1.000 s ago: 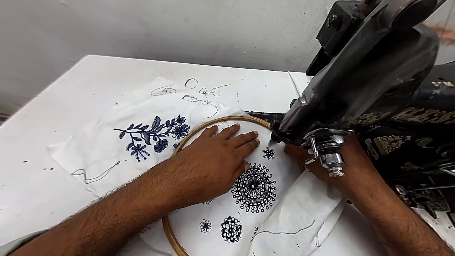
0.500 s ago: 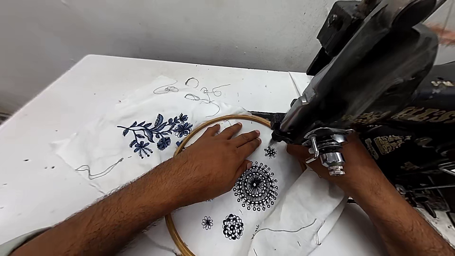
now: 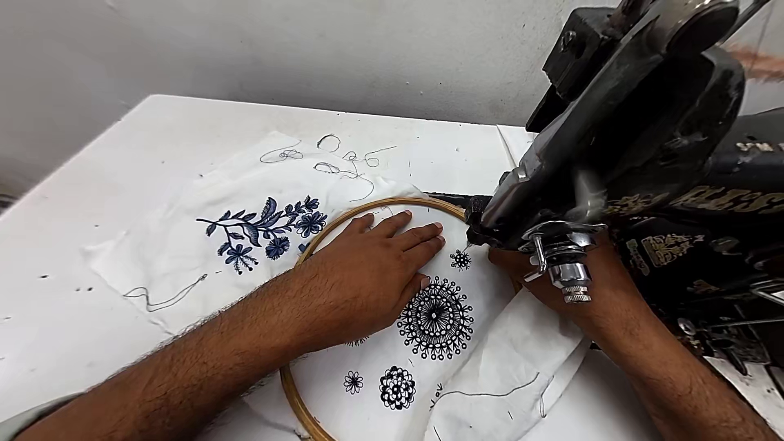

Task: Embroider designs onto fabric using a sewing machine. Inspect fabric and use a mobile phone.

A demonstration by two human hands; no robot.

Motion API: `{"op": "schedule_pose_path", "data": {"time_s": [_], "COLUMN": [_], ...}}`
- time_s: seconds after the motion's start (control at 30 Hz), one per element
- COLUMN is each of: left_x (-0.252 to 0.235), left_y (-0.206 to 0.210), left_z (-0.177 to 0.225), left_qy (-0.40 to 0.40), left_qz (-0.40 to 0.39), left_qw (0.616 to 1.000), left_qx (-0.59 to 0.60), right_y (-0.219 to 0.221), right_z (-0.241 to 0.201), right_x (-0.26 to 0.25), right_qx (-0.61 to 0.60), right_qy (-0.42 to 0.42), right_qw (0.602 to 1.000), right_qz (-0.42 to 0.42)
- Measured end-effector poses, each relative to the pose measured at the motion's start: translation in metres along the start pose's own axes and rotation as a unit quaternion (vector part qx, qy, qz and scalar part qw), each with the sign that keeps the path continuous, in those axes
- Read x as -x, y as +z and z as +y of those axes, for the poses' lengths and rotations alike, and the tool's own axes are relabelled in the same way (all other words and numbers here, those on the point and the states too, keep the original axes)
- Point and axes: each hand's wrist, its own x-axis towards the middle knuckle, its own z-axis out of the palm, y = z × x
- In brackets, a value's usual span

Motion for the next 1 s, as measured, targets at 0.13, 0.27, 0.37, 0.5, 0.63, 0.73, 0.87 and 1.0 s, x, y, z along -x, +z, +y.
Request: {"op": "schedule_pose_path", "data": {"time_s": [0.13, 0.27, 0.37, 0.5, 0.63, 0.73, 0.87, 1.0], "left_x": [0.0012, 0.0011, 0.0018, 0.0026, 0.0039, 0.0053, 0.0046, 0.0028], "left_y": [-0.0005, -0.0009, -0.0011, -0.0022, -0.0047, -0.0048, -0.0047, -0.0048], "left_z": [-0.0014, -0.0019, -0.0017, -0.0002, 0.0010, 0.0001, -0.0006, 0.0017], "left_qy": [-0.002, -0.006, -0.008, -0.008, -0.012, -0.009, -0.012, -0.016], "left_qz": [-0.002, -0.001, -0.002, -0.006, -0.018, -0.018, -0.015, -0.016], "left_qw": [1.000, 1.000, 1.000, 1.000, 1.000, 1.000, 1.000, 1.000], "left_qx": [-0.002, -0.002, -0.006, -0.004, -0.001, -0.001, -0.006, -0.007], "right_y": [0.0046, 0.0071, 0.0072, 0.0063, 0.0062, 0.0080, 0.0097, 0.0067], "right_z": [0.0043, 0.0062, 0.0044, 0.0029, 0.0035, 0.0042, 0.0043, 0.0042], "right_x": [-0.0007, -0.0015, -0.0012, -0.0015, -0.0001, 0.0003, 0.0002, -0.0007], "right_qx": [-0.013, -0.022, -0.027, -0.032, -0.036, -0.028, -0.030, -0.028], "right_qy": [-0.028, -0.053, -0.040, -0.032, -0.033, -0.039, -0.044, -0.033], "right_qw": [0.999, 0.998, 0.999, 0.999, 0.999, 0.999, 0.999, 0.999], "right_qz": [0.009, 0.016, 0.011, 0.000, 0.000, 0.003, 0.010, 0.002]}}
